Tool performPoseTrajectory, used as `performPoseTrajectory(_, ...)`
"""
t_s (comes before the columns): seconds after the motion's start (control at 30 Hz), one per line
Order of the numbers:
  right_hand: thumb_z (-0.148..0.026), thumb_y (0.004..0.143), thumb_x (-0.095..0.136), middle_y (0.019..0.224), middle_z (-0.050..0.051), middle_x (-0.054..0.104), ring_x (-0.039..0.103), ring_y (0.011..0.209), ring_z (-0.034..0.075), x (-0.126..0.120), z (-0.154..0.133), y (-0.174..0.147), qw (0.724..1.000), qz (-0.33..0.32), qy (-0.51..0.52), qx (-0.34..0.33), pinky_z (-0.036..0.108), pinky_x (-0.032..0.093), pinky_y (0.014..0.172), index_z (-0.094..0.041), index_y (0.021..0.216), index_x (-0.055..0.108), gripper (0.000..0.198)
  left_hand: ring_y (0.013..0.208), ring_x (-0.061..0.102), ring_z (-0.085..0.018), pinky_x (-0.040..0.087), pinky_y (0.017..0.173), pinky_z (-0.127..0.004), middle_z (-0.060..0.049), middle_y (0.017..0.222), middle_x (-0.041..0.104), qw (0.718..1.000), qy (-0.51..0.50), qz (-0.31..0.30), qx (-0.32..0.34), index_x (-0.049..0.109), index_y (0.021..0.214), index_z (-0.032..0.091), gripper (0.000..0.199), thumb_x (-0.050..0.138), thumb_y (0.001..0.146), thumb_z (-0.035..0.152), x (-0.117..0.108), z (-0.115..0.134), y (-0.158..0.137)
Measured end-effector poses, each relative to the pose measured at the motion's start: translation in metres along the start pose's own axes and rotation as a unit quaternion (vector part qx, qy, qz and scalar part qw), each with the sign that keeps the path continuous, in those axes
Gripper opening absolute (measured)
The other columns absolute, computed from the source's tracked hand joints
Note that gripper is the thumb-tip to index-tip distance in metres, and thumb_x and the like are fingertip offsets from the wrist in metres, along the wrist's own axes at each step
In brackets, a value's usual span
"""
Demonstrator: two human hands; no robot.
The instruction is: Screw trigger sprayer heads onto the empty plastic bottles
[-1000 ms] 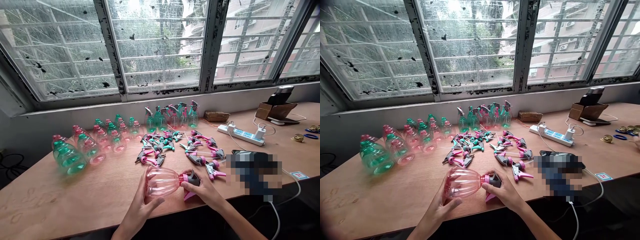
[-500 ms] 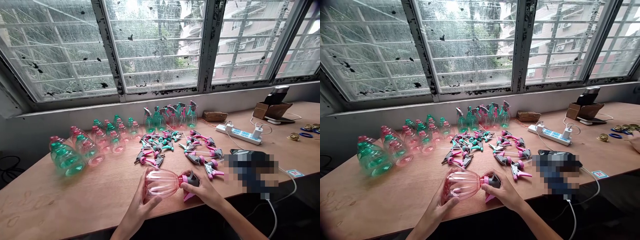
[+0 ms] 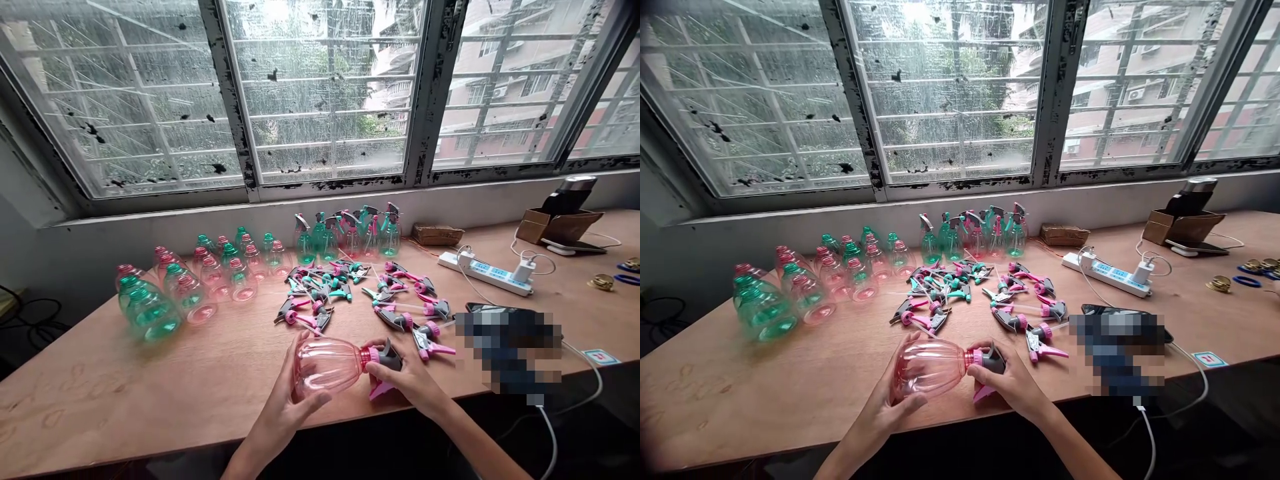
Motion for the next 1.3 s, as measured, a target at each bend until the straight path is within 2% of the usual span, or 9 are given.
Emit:
performPoseTrajectory(0.2,-0.049,0.075,0.085,0.072,0.001,0.071,0.067,0.064,0.019,-0.001,0.006,0.002,0.998,0.011,0.057,0.026,0.027,0.053,0.059,-0.017,0.095,0.068,0.041,0.128,0.058,-0.027,0.038,0.117,-0.047,-0.009,0.146,0.053,0.999,0.052,0.005,0.016,0.002,0.16,0.042,0.1,0.073,0.089,0.04,0.001,-0.001,0.002)
performPoseTrajectory(0.33,-0.049,0.075,0.085,0.07,0.001,0.072,0.068,0.062,0.018,0.002,0.007,0.002,0.996,0.004,0.081,0.036,0.026,0.053,0.058,-0.017,0.095,0.066,0.042,0.129,0.057,-0.027,0.038,0.117,-0.048,-0.01,0.149,0.05,0.999,0.045,0.007,0.016,-0.001,0.16,0.042,0.102,0.073,0.089,0.04,0.001,-0.004,0.003)
performPoseTrajectory(0.43,-0.049,0.076,0.085,0.071,0.001,0.073,0.069,0.062,0.019,0.004,0.007,0.002,0.995,-0.002,0.087,0.038,0.027,0.054,0.059,-0.017,0.096,0.065,0.043,0.143,0.044,-0.031,0.03,0.121,-0.049,-0.011,0.159,0.041,1.0,0.014,-0.006,0.013,0.002,0.161,0.038,0.106,0.076,0.086,0.042,-0.001,-0.005,0.003)
performPoseTrajectory(0.63,-0.047,0.076,0.085,0.07,0.0,0.072,0.067,0.061,0.017,0.003,0.012,0.003,0.993,-0.015,0.11,0.043,0.026,0.054,0.058,-0.017,0.095,0.064,0.041,0.149,0.036,-0.032,0.029,0.123,-0.047,-0.01,0.166,0.031,0.998,-0.053,-0.03,-0.003,0.012,0.161,0.032,0.089,0.068,0.093,0.041,0.003,0.0,0.004)
performPoseTrajectory(0.8,-0.045,0.08,0.084,0.073,0.001,0.074,0.066,0.06,0.016,0.002,0.017,0.006,0.988,-0.018,0.144,0.045,0.026,0.053,0.057,-0.018,0.095,0.062,0.037,0.148,0.037,-0.031,0.025,0.124,-0.045,-0.007,0.168,0.028,0.999,-0.034,-0.015,0.005,0.001,0.161,0.039,0.1,0.072,0.091,0.037,0.006,0.007,0.003)
performPoseTrajectory(0.97,-0.045,0.08,0.083,0.074,0.002,0.074,0.067,0.061,0.017,0.002,0.019,0.005,0.99,-0.014,0.131,0.042,0.027,0.053,0.059,-0.017,0.096,0.063,0.038,0.154,0.024,-0.034,0.017,0.126,-0.045,-0.007,0.169,0.025,0.999,-0.044,0.005,0.0,0.005,0.162,0.034,0.108,0.079,0.083,0.044,0.001,0.005,0.003)
performPoseTrajectory(1.13,-0.043,0.075,0.087,0.071,0.0,0.072,0.067,0.063,0.016,0.002,0.017,0.004,0.996,-0.003,0.085,0.03,0.025,0.052,0.058,-0.017,0.093,0.067,0.039,0.141,0.046,-0.038,0.026,0.121,-0.056,-0.015,0.152,0.053,0.991,-0.107,-0.024,-0.071,0.025,0.16,0.024,0.08,0.044,0.095,0.068,-0.011,-0.007,0.009)
performPoseTrajectory(1.23,-0.046,0.074,0.087,0.069,0.001,0.072,0.067,0.061,0.016,0.001,0.02,0.005,0.994,0.017,0.102,0.036,0.025,0.051,0.056,-0.017,0.094,0.065,0.041,0.137,0.051,-0.037,0.029,0.119,-0.053,-0.013,0.146,0.059,0.992,-0.095,-0.054,-0.068,0.034,0.157,0.025,0.077,0.051,0.094,0.066,-0.012,-0.007,0.012)
performPoseTrajectory(1.3,-0.048,0.075,0.085,0.067,0.0,0.071,0.066,0.057,0.016,0.0,0.023,0.007,0.99,0.026,0.133,0.043,0.025,0.051,0.054,-0.018,0.097,0.061,0.044,0.134,0.053,-0.035,0.032,0.118,-0.051,-0.011,0.148,0.057,0.99,-0.103,-0.075,-0.057,0.029,0.159,0.029,0.082,0.062,0.09,0.06,-0.009,-0.003,0.011)
Point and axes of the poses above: each hand's wrist, its own y-axis towards the middle knuckle, its own x-axis out of the palm, z = x × y, the point moved 4 cm from there along y, towards the middle knuckle
